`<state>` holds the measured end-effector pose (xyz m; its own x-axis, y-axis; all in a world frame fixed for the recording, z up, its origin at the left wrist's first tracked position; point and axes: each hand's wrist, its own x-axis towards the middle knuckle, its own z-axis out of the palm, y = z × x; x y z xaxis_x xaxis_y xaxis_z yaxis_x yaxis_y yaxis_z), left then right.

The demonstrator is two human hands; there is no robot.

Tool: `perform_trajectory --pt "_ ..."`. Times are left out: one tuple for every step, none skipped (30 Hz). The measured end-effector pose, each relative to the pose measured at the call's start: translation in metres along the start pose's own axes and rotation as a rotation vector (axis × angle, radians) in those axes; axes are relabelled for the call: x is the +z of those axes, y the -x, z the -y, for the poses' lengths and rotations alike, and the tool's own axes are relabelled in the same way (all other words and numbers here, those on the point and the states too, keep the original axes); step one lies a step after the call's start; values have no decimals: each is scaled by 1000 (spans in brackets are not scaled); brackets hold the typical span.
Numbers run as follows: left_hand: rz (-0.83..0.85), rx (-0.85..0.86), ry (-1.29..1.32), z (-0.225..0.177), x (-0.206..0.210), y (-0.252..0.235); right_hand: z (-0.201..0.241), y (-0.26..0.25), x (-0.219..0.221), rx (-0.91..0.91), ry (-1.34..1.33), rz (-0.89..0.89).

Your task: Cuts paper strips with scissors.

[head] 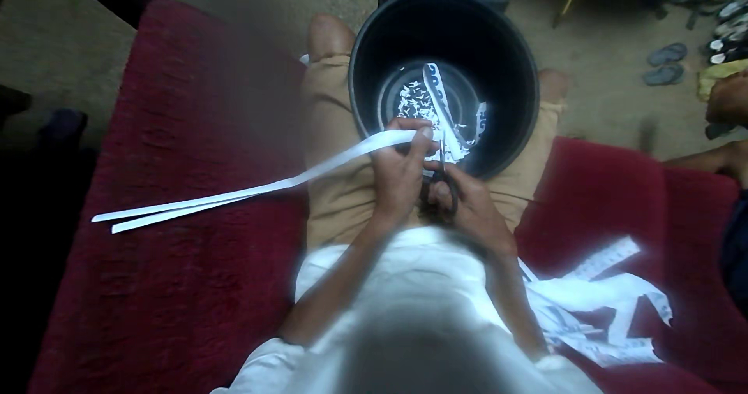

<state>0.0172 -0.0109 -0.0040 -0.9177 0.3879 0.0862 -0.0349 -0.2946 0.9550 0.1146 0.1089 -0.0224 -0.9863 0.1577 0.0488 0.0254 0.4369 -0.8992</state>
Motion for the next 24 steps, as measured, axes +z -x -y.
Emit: perform_trajectory --pt "-3 -3 4 0 0 0 -1 0 0 -8 1 8" --pt "-7 -6 9 0 0 0 -1 0 1 -18 1 12" --pt "-11 -8 13 0 1 0 -1 -1 1 -30 1 14" --pt "-12 -11 17 0 1 0 -1 -1 1 -39 6 12" --pt "-10 -12 18 0 1 0 -1 -2 1 -46 17 9" --pt "-7 -10 17 0 1 0 0 -3 1 -54 32 4" --pt "-4 -11 16 1 1 1 0 -4 1 -61 47 -4" --pt "-2 -15 17 0 1 1 0 -5 2 -66 58 -16" --pt "0 -17 15 0 1 1 1 -5 2 -68 62 -27" --pt "5 -15 14 0 1 2 1 -6 2 -68 61 -35" --pt "7 -11 15 1 1 2 1 -6 2 -67 57 -39" --pt "6 -8 15 2 1 2 1 -6 2 -65 50 -39" --pt "6 -3 14 2 1 2 1 -6 2 -63 48 -39" --pt "7 -4 14 3 1 2 1 -6 2 -62 49 -38" --pt "8 -5 14 3 1 2 1 -6 2 -60 51 -37" --pt "11 -6 16 2 1 2 1 -6 2 -57 52 -36" --pt "15 -5 15 2 1 3 1 -6 2 -58 53 -37" --pt "16 -4 12 2 1 3 1 -6 2 -59 52 -40" --pt "17 -3 9 3 1 3 2 -6 2 -62 52 -43" --pt "17 -3 8 3 1 3 2 -6 2 -64 53 -45" --pt "15 -5 7 2 1 3 2 -6 2 -66 55 -46" --pt "12 -6 8 2 1 3 2 -6 2 -71 56 -48" --pt "9 -6 8 2 2 3 2 -6 2 -74 55 -51" --pt "6 -7 5 2 2 2 1 -6 2 -77 54 -54"
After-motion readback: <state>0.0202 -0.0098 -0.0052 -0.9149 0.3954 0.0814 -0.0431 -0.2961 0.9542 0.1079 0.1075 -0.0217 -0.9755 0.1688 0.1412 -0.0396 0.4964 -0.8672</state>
